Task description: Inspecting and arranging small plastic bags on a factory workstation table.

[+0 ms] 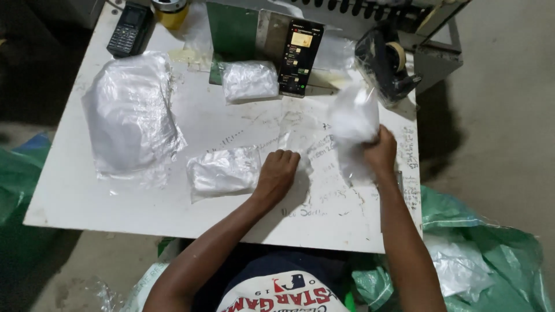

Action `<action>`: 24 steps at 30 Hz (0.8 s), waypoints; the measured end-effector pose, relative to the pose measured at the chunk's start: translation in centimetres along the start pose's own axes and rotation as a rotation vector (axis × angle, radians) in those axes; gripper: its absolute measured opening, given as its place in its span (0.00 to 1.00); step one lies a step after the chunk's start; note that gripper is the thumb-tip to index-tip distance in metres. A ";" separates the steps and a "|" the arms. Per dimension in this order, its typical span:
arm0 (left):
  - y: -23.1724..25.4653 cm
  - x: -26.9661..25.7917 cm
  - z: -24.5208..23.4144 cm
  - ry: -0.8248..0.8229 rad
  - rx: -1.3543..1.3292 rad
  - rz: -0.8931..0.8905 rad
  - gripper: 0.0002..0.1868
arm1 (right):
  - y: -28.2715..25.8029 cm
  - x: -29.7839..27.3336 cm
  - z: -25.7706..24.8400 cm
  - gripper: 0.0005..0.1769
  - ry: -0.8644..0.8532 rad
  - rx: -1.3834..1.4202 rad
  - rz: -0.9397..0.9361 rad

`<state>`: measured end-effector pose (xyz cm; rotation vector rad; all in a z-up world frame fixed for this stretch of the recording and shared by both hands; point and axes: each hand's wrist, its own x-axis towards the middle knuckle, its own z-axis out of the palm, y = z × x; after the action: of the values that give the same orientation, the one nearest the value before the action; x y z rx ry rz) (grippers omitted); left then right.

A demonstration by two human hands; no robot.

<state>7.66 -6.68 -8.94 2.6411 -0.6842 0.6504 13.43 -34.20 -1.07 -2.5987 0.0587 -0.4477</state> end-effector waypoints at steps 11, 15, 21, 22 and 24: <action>4.4 4.4 -9.0 -0.422 -1.739 -1.534 0.39 | -3.6 -9.8 -0.2 0.23 -0.631 1.268 0.925; 3.7 5.5 -6.3 -0.313 -1.758 -1.250 0.33 | -5.7 -8.2 -3.0 0.24 -0.569 1.256 0.870; 3.2 4.9 -9.3 0.226 -1.051 -0.143 0.08 | 3.2 -7.5 2.9 0.23 -0.394 1.328 0.660; 2.8 4.1 -9.2 0.217 -0.963 -0.023 0.05 | 4.6 -7.2 4.7 0.35 -0.526 1.390 0.859; 1.7 1.9 -7.8 0.207 -0.874 0.097 0.06 | 0.8 -6.6 3.1 0.47 -0.662 1.444 1.060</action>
<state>5.59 -5.50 -1.03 1.7241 -0.8014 0.4835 8.22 -32.61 -5.97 -0.9260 0.5819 0.5866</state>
